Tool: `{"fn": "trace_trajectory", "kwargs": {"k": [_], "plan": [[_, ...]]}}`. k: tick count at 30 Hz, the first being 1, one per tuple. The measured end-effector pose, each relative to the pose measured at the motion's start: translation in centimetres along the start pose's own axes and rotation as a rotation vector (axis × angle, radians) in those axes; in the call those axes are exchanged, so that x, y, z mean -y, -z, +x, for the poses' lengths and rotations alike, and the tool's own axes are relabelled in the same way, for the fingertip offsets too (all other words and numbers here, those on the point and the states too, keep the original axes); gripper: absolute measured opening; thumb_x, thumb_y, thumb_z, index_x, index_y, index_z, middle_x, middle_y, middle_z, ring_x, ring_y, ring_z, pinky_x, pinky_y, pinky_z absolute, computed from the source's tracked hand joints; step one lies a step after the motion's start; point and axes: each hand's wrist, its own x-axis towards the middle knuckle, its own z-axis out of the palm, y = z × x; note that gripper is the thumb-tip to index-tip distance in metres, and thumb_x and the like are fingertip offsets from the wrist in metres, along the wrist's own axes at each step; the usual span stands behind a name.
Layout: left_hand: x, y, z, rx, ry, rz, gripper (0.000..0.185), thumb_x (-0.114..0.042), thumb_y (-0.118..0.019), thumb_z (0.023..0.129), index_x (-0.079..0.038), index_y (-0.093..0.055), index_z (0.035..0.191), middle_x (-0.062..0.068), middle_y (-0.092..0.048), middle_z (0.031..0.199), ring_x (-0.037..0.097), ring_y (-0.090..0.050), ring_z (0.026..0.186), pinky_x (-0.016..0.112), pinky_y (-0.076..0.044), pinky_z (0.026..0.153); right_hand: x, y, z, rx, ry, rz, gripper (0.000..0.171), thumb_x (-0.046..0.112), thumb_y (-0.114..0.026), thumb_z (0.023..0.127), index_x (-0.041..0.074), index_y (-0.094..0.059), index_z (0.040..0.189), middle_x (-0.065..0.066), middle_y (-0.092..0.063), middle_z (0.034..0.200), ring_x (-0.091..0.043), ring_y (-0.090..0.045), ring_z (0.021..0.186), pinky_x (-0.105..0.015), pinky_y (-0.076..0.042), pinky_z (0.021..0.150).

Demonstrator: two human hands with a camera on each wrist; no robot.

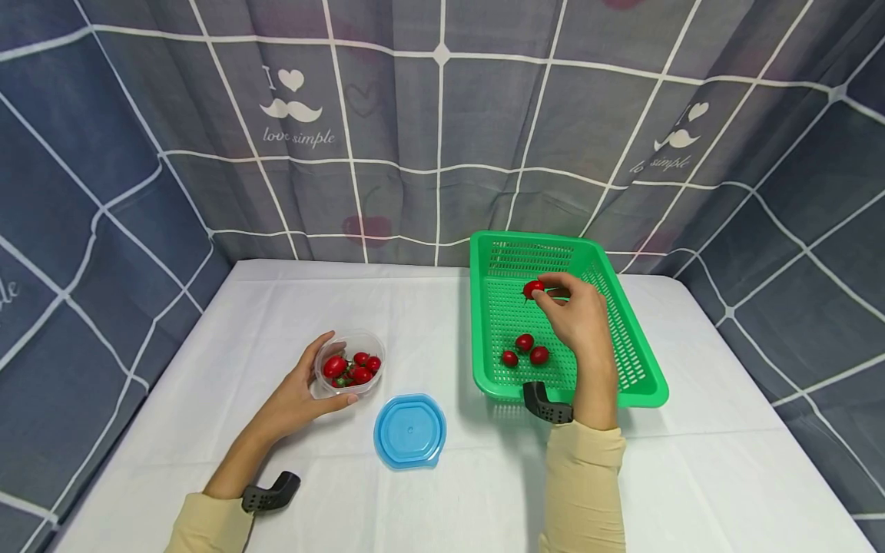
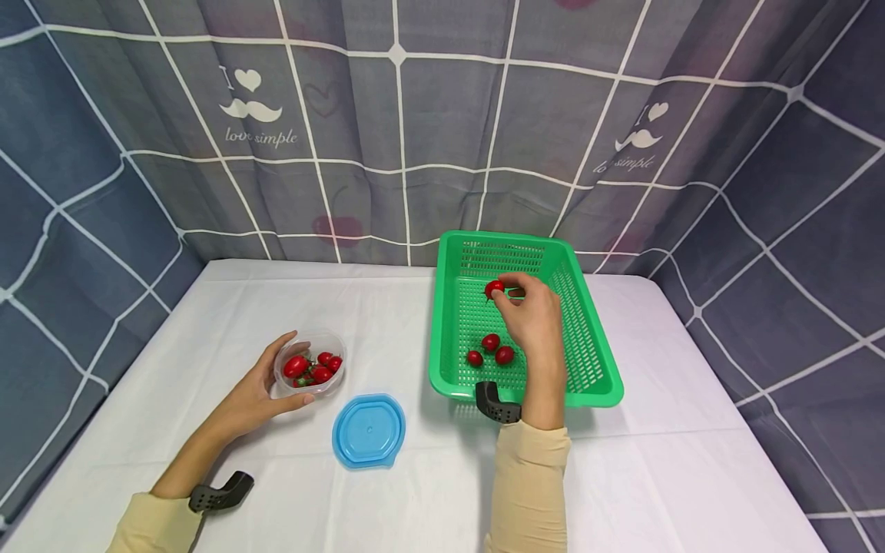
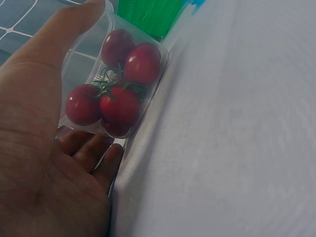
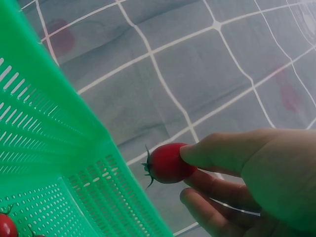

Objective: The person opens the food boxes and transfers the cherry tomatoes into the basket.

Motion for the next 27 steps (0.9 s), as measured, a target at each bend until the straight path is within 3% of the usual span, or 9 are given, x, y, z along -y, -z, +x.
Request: {"fn": "trace_trajectory", "kwargs": {"k": [17,27], "plan": [[-0.1,0.1,0.0,0.004,-0.017,-0.017,0.110,-0.035,-0.089,0.081,-0.021,-0.019,0.164,0.012,-0.041,0.162,0.043,-0.027,0.154,0.071,-0.023,0.120,0.8,-0.4,-0.1,0.031,0.041,0.031,0.032,0.021,-0.069,0.099,0.007,-0.070,0.128,-0.017,-0.071,0.126,-0.032,-0.069,0.116,-0.045,-0.057,0.099],[0.0,0.1,-0.1,0.002,-0.017,-0.003,0.109,-0.037,-0.088,0.081,-0.022,-0.019,0.164,0.011,-0.041,0.162,0.043,-0.029,0.153,0.071,-0.024,0.119,2.7,-1.3,-0.4,0.067,0.096,0.079,0.031,0.020,-0.071,0.098,0.008,-0.071,0.127,-0.012,-0.071,0.124,-0.029,-0.070,0.113,-0.042,-0.058,0.098]]}}
